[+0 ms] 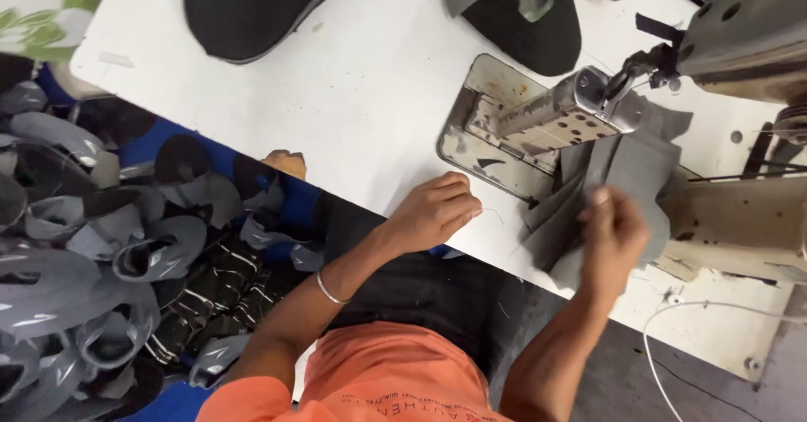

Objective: The person uses a sewing machine to stitch gray fabric pieces onto black shoe uppers. They repeatedly pick up a shoe and a fabric piece, align them under the machine's needle, and sew them together before moving the finished item aside.

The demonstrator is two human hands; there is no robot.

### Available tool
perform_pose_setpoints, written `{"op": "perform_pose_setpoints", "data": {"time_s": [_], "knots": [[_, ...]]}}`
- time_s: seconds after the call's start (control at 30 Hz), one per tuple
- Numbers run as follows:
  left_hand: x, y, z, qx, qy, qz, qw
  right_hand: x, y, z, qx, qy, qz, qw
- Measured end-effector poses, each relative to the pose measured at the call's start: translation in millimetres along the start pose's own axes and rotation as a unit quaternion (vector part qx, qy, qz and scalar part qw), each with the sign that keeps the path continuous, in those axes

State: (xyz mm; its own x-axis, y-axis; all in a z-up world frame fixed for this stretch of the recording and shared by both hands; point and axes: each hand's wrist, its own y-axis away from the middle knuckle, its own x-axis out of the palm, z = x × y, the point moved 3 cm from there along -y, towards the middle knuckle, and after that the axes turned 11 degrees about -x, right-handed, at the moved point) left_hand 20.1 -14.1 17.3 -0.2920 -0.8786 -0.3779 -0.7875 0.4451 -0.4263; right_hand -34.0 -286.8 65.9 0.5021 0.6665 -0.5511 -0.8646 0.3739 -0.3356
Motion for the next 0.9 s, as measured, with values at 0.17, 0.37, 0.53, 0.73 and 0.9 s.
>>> {"op": "perform_pose_setpoints", "data": {"time_s": [0.17, 0.37, 0.53, 0.73, 0.9], "knots": [[1, 0, -3, -0.012, -0.013, 0.011, 1.000, 24, 71, 22, 0.088, -0.238, 0.026, 0.967], [5, -12, -18, -0.014, -0.029, -0.001, 0.999, 42, 121, 20, 0.223, -0.448, 0.087, 0.861], [-2, -28, -48, -0.034, -0.014, 0.001, 0.999, 61, 135, 31, 0.344, -0.588, 0.153, 0.716], [-10, -42, -70, -0.094, 0.124, 0.019, 0.988, 74, 127, 52, 0.345, -0.686, 0.165, 0.619], [-13, -44, -72, -0.074, 0.073, 0.010, 0.995, 76, 104, 66, 0.364, -0.721, 0.162, 0.567]]}}
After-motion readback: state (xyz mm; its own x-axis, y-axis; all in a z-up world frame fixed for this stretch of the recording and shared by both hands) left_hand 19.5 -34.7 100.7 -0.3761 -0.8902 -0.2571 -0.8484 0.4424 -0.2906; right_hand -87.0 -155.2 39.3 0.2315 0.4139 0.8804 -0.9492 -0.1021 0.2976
